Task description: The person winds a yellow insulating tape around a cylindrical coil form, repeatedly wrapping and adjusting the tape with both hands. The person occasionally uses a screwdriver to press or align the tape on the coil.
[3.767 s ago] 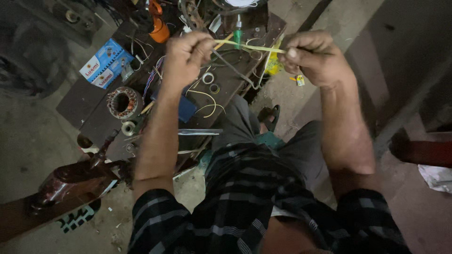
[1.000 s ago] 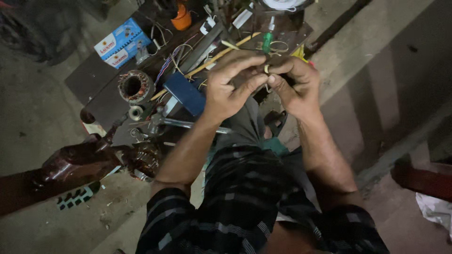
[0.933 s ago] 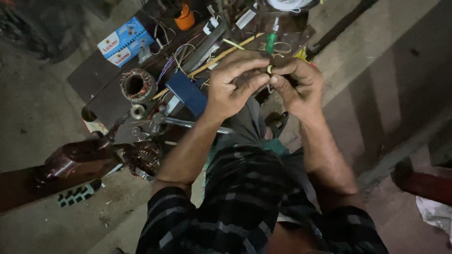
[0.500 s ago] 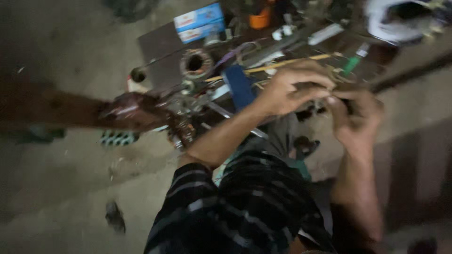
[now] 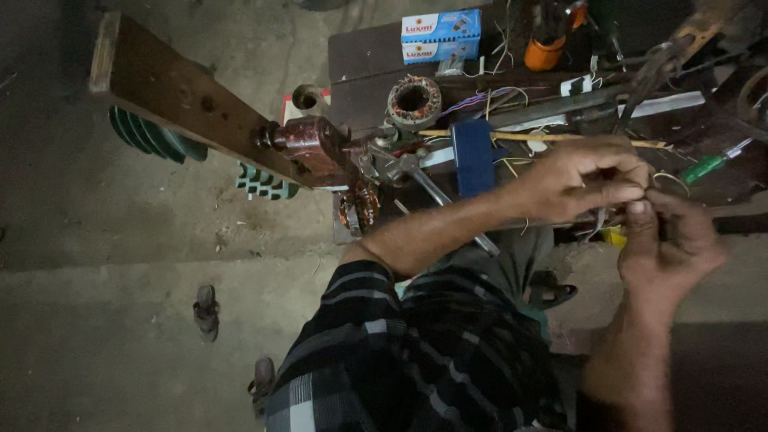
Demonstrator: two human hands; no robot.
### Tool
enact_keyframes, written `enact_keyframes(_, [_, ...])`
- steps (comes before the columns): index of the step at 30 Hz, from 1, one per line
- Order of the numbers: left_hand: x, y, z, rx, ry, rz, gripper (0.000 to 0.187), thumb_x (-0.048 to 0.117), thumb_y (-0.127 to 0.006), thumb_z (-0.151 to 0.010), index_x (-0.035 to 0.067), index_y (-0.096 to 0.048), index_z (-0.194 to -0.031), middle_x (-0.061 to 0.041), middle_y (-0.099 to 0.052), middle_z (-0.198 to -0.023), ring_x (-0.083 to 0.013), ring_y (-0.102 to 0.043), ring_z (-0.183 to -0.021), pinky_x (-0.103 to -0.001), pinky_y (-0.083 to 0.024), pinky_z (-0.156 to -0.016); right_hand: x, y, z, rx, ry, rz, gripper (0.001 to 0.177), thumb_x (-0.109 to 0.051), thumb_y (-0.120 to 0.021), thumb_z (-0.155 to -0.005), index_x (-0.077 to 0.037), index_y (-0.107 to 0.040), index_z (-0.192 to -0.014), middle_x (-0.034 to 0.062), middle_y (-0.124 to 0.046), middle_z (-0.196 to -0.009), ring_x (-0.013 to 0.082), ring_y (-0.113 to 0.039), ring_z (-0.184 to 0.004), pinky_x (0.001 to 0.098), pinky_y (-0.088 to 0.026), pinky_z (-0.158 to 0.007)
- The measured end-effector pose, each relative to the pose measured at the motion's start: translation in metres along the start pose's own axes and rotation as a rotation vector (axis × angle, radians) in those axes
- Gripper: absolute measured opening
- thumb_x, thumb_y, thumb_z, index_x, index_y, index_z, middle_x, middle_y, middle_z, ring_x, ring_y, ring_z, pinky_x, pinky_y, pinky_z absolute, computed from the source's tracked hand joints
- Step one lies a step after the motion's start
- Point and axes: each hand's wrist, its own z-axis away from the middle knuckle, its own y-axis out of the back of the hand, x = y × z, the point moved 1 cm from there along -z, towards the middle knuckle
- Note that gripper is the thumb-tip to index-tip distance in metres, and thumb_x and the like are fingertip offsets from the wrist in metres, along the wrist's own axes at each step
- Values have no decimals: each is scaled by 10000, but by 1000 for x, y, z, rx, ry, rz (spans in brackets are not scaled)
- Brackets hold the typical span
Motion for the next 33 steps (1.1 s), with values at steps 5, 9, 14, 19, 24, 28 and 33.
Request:
enact_keyframes(5, [3,-13,7,18,90,98,175,219,-671,-1079,72,-677,-1174,-43,-700,-1068,-145,-703,-981,-315,-621,-884,8,4,12,60,-101,21,112,-26,-712,-1164,71,-658,-1153,132,-704,-1015,120,-655,-864,235,-516,-743])
enact_keyframes(9, [0,-9,5,-74,195,364,247,173,-688,-1049,50,-677,-1263,-62,-724,-1190,-167,-739,-1078,-316,-664,-941,6,1,17,122,-110,-41,95,-47,-684,-1147,35,-636,-1159,70,-701,-996,87,-642,-828,222,-519,-704])
enact_keyframes(14, [1,-3,2,-77,244,435,260,84,-730,-1031,17,-681,-1277,-81,-711,-1208,-158,-696,-1101,-304,-604,-959,-6,3,9,153,-121,88,57,3,-689,-1126,21,-636,-1116,50,-686,-955,75,-610,-851,226,-499,-751])
enact_keyframes(19, [16,-2,-2,-55,172,286,189,71,-743,-1028,17,-706,-1205,-59,-709,-1127,-121,-699,-998,-268,-591,-851,-27,-1,0,149,-211,185,67,7,-718,-1029,-3,-653,-1041,47,-666,-882,106,-605,-780,266,-478,-692])
enact_keyframes(24, [22,-4,-3,-31,172,284,133,76,-675,-1091,0,-680,-1200,-32,-687,-1101,-89,-684,-949,-222,-554,-813,-39,-7,-7,184,-63,406,114,25,-778,-987,-4,-684,-1045,107,-701,-934,205,-662,-837,328,-511,-764])
enact_keyframes(28, [21,-10,-2,35,340,199,161,49,-715,-1027,-18,-732,-1174,-51,-721,-983,-70,-563,-769,-204,-428,-671,-45,-8,-8,199,62,580,164,46,-782,-933,-2,-683,-1055,140,-708,-984,276,-684,-883,357,-525,-803])
enact_keyframes(33, [21,-9,-5,-7,210,353,176,47,-712,-1037,2,-699,-1207,-42,-718,-1121,-78,-697,-1003,-221,-559,-888,-44,-9,-6,259,98,587,166,65,-772,-938,-3,-679,-1057,152,-709,-1037,302,-707,-952,374,-557,-870])
